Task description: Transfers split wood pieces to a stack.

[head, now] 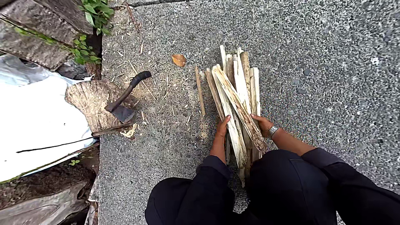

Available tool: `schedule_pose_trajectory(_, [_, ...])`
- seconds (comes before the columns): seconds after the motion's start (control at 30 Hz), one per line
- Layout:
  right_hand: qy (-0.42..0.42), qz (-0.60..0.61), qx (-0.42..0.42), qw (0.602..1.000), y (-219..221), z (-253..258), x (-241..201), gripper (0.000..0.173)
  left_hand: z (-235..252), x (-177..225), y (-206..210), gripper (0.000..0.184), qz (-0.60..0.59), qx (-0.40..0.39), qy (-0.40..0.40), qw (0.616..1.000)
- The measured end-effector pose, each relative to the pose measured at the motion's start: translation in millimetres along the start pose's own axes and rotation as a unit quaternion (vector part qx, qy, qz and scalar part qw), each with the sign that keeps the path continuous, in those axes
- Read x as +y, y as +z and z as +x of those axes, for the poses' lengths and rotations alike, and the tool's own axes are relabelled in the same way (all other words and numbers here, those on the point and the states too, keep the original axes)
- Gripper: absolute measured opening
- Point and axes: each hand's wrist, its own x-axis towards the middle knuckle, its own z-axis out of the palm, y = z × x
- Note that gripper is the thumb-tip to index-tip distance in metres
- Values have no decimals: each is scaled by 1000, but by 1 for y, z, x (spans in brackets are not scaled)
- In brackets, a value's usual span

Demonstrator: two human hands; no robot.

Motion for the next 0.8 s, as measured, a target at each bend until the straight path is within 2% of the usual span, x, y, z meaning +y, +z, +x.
schedule_pose_trajectory(0.07, [-20,21,-4,1000,7,-3,-3,45,4,17,-6,81,19,-40,-14,999])
schedule_pose_trajectory(0.2, [-53,23,-3,998,29,-6,-20,43,16,36,-26,85,22,-71,-3,997])
schedule_pose_trajectory(0.3, [-68,-2,-9,998,51,1,-46,46,20,60,-40,88,14,-56,21,998])
schedule_pose_trajectory(0.37, [-58,-13,-15,998,62,17,-59,49,23,74,-48,86,21,-36,7,999])
schedule_pose_trajectory(0.47, [-19,-34,-16,999,71,53,-62,55,39,84,-53,72,34,-4,5,999])
schedule_pose_trajectory(0.57, [23,-51,-17,998,78,81,-44,64,58,75,-68,64,139,50,42,988])
schedule_pose_trajectory(0.67, [25,-68,-8,997,90,73,-40,63,67,61,-85,90,321,148,38,935])
schedule_pose_trajectory(0.73, [-3,-92,-19,996,95,67,-42,59,67,56,-91,96,392,175,29,903])
schedule_pose_trajectory(0.8, [-9,-65,-12,998,98,64,-41,62,67,59,-95,99,419,168,24,892])
